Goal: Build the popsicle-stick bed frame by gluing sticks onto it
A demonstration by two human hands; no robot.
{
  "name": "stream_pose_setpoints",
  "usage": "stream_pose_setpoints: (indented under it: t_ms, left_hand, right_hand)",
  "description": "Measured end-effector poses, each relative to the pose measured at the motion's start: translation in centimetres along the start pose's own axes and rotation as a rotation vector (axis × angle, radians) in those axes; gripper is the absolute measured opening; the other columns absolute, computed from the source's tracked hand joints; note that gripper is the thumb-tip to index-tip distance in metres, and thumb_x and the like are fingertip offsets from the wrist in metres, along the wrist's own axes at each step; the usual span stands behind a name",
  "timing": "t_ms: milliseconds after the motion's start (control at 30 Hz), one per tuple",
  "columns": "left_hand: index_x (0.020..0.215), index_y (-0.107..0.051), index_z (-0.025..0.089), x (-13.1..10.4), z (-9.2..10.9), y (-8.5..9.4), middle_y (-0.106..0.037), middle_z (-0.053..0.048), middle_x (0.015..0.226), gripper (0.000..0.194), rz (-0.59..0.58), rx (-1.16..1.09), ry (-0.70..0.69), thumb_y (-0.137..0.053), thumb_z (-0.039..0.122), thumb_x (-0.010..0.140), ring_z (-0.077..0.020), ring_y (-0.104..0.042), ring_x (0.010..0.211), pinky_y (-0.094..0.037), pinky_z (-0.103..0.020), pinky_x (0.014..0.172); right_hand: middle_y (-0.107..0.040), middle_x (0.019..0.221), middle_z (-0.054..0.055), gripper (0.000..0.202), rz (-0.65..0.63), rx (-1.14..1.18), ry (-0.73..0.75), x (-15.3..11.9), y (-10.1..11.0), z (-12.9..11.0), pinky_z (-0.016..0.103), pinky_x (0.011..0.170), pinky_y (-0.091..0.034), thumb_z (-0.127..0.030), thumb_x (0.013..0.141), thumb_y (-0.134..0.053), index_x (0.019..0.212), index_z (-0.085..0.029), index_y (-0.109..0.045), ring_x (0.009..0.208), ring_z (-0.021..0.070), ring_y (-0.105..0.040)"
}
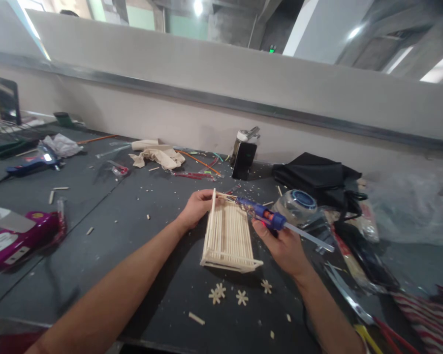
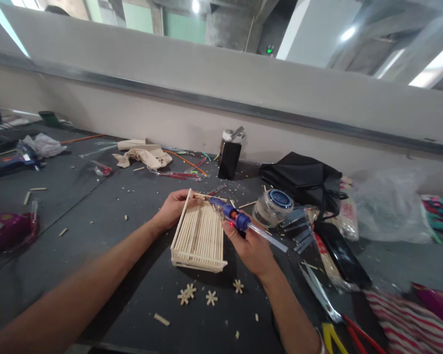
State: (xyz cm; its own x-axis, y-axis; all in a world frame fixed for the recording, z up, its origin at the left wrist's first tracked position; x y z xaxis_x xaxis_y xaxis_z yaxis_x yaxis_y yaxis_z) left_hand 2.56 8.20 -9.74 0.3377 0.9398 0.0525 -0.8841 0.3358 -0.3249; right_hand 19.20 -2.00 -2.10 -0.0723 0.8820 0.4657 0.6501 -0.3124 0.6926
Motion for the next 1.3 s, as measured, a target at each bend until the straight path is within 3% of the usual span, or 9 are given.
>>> stream_pose_setpoints:
  t_ms: [233, 767, 1300]
  left_hand:
    - [0.077, -0.073, 0.015, -0.1, 0.4, -0.1, -0.069, -0.003, 0.074, 0.024, 0.006, -0.005, -0.021, -0.08, 0.029, 0.059, -0.0115, -0.059, 0.064, -0.046, -0.024, 0.064]
    - [0.083, -0.075, 0.015, -0.2, 0.3, -0.2, -0.07, -0.003, 0.072, 0.029, 0.001, -0.034, -0.006, -0.079, 0.03, 0.06, -0.0118, -0.059, 0.061, -0.046, -0.025, 0.064]
    - [0.081, -0.075, 0.014, -0.2, 0.6, -0.2, -0.068, -0.003, 0.071, 0.027, 0.011, 0.003, -0.019, -0.08, 0.03, 0.06, -0.012, -0.059, 0.061, -0.046, -0.024, 0.063]
  right_hand:
    - [-0.071, 0.097, 0.005, 0.026, -0.043, -0.032, 0.073, -0.2, -0.7, -0.6, 0.038, 0.083, -0.051, -0.042, 0.088, -0.05, 0.099, -0.025, -0.066, 0.096, 0.0257, -0.064]
    - [-0.07, 0.093, 0.006, 0.024, -0.068, -0.035, 0.013, 0.1, -1.3, -0.7, 0.034, 0.079, -0.048, -0.041, 0.089, -0.049, 0.091, -0.022, -0.063, 0.093, 0.0238, -0.063]
    - [-0.064, 0.081, 0.004, 0.026, -0.107, -0.062, 0.046, 0.7, -1.7, -2.2, 0.031, 0.073, -0.045, -0.044, 0.09, -0.048, 0.085, -0.02, -0.056, 0.08, 0.0204, -0.06]
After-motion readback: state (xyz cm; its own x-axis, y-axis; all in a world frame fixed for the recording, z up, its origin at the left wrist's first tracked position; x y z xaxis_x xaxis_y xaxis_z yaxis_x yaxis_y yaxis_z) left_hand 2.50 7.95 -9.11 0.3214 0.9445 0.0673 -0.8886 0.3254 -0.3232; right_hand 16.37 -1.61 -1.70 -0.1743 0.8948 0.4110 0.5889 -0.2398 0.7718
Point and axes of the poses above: each hand's wrist, its own x-axis towards the middle knuckle, its own y-axis out of the back of the hand, z = x × y, the point moved 10 cm from there along x, towards the middle knuckle
